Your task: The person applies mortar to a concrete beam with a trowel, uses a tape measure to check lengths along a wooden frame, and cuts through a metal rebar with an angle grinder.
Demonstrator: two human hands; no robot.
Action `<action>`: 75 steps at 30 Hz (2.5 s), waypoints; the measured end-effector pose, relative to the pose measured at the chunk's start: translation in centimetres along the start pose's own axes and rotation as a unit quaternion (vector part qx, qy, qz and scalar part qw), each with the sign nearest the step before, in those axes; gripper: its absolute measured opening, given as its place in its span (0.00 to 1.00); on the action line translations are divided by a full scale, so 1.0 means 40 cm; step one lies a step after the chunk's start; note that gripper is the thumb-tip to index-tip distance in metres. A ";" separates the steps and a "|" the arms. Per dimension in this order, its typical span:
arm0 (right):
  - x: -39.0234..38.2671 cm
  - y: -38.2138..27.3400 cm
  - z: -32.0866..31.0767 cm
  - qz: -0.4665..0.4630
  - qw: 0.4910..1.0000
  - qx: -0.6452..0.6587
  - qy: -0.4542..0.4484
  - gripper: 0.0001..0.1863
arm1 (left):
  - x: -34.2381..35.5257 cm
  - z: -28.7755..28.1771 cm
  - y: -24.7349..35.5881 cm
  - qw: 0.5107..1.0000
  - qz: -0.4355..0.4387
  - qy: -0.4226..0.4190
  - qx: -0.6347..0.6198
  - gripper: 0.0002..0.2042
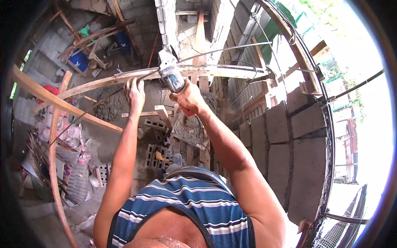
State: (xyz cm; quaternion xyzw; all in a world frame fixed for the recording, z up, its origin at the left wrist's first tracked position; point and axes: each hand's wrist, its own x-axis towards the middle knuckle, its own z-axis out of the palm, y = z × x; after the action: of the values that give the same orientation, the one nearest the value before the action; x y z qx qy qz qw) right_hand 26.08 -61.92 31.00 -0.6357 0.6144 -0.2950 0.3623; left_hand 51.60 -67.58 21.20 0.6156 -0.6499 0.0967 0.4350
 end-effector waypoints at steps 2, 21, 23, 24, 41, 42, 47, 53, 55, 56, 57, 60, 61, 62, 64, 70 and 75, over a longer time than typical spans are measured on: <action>0.015 -0.007 0.003 -0.005 1.000 -0.004 -0.001 0.36 | 0.039 0.034 -0.074 0.992 0.051 -0.010 0.113 0.21; 0.140 0.057 0.051 0.040 0.999 -0.032 -0.012 0.28 | 0.016 0.138 -0.181 0.993 0.063 -0.091 0.041 0.12; 0.153 0.068 0.051 0.045 0.998 -0.036 -0.018 0.28 | 0.014 0.140 -0.178 0.992 0.065 -0.090 0.058 0.12; 0.158 0.076 0.050 0.042 0.998 -0.040 -0.015 0.28 | 0.015 0.143 -0.175 0.992 0.066 -0.090 0.057 0.12; 0.184 0.108 0.045 0.075 0.996 -0.030 -0.039 0.29 | 0.013 0.136 -0.194 0.984 0.135 -0.076 0.092 0.08; 0.186 0.108 0.043 0.075 0.996 -0.025 -0.040 0.29 | 0.010 0.136 -0.197 0.984 0.133 -0.075 0.093 0.08; 0.197 0.119 0.047 0.065 0.997 0.000 -0.032 0.29 | 0.008 0.146 -0.208 0.986 0.117 -0.076 0.094 0.08; 0.215 0.136 0.053 0.094 0.992 -0.050 -0.063 0.26 | 0.005 0.128 -0.173 0.987 0.106 -0.071 0.103 0.07; 0.215 0.143 0.059 0.042 0.998 -0.038 -0.023 0.27 | 0.012 0.127 -0.170 0.988 0.099 -0.072 0.097 0.07; 0.213 0.146 0.059 0.042 0.998 -0.039 -0.025 0.27 | 0.013 0.126 -0.172 0.989 0.094 -0.073 0.091 0.07; 0.210 0.149 0.057 0.046 0.998 -0.036 -0.031 0.27 | 0.013 0.125 -0.174 0.989 0.093 -0.073 0.091 0.07; 0.189 0.129 0.042 0.057 0.997 -0.039 -0.039 0.26 | 0.011 0.123 -0.171 0.987 0.114 -0.064 0.099 0.06; 0.178 0.115 0.037 0.062 0.996 -0.043 -0.039 0.25 | 0.012 0.122 -0.175 0.987 0.120 -0.057 0.093 0.07; 0.164 0.106 0.035 0.058 0.997 -0.041 -0.040 0.25 | 0.014 0.123 -0.179 0.987 0.127 -0.051 0.088 0.07; 0.129 0.115 0.037 0.039 0.998 -0.048 -0.008 0.25 | 0.018 0.125 -0.163 0.990 0.110 -0.058 0.073 0.08; -0.013 0.051 0.059 0.032 0.998 0.027 -0.041 0.36 | 0.048 0.114 -0.174 0.993 0.037 -0.091 0.069 0.14; -0.076 0.053 0.077 0.014 0.993 0.106 -0.046 0.37 | 0.075 0.065 -0.185 0.991 0.010 -0.126 0.037 0.15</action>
State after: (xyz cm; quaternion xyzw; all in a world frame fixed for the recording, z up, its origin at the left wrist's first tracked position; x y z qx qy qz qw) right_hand 27.18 -58.56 27.74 -0.5975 0.5714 -0.3241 0.4597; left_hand 57.41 -73.11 18.67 0.6320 -0.7017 0.0469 0.3258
